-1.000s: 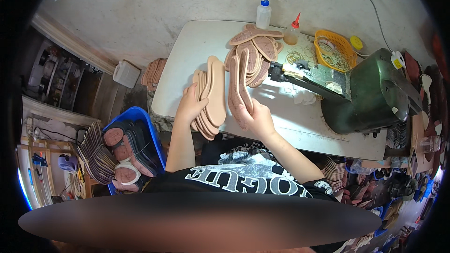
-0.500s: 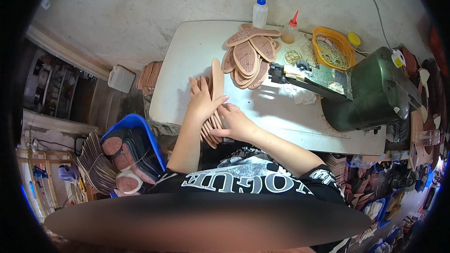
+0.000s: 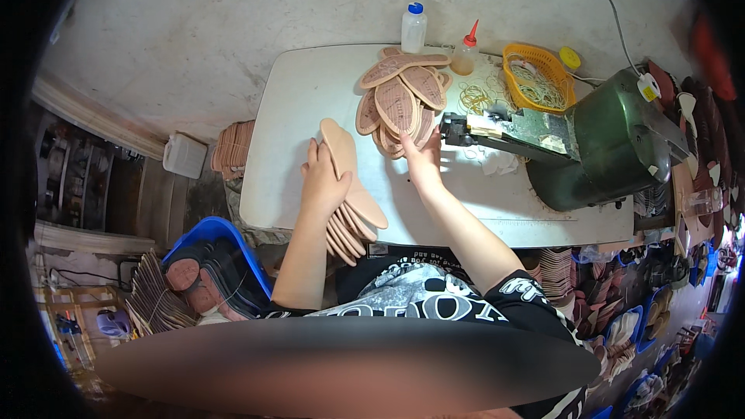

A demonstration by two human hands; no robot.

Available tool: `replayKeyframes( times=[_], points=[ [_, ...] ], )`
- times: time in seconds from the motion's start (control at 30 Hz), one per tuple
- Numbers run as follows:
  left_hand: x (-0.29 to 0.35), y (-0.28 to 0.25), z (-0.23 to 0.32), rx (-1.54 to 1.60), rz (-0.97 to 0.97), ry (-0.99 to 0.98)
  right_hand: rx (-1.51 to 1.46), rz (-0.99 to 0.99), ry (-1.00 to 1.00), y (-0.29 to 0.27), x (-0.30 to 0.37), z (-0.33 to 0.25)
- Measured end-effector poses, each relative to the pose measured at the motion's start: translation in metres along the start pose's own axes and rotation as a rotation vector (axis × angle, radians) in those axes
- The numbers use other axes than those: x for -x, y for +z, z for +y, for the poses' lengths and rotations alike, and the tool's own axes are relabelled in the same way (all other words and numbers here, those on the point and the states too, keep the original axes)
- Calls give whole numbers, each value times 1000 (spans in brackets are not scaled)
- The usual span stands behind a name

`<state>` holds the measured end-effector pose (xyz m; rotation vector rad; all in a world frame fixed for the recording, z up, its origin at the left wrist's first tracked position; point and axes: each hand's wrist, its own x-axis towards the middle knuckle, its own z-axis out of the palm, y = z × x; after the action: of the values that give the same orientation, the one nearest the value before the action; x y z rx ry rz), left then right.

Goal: The person is assembling shoe components, applying adhesive to soles and insoles, and using a finishing machine at a workstation.

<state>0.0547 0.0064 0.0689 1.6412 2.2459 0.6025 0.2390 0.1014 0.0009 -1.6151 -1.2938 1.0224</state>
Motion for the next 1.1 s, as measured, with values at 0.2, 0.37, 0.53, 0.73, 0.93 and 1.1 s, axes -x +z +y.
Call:
replayKeyframes(
  times=[0.2,0.37,0.53,0.73,0.93,1.1],
  points=[
    [-22,-28,-36,1,60,28,-182,84,36,17,-34,-21],
    [-52,-45,-78,105,-137,8,-314,-29,-64,21,-34,-31],
    [-56,-39,-86,209,-245,-29,-254,-297,-178,-1,9,-33],
    [-52,-32,-79,199,-221,-32,215,-482,-278,-45,83,-76],
    [-20,-30,-36,294,-225,-122,722,-609,-559,-52,98,-112],
    [-16,-19,-29,188,-193,-140,279,-634,-358,-34,77,-50]
  ],
)
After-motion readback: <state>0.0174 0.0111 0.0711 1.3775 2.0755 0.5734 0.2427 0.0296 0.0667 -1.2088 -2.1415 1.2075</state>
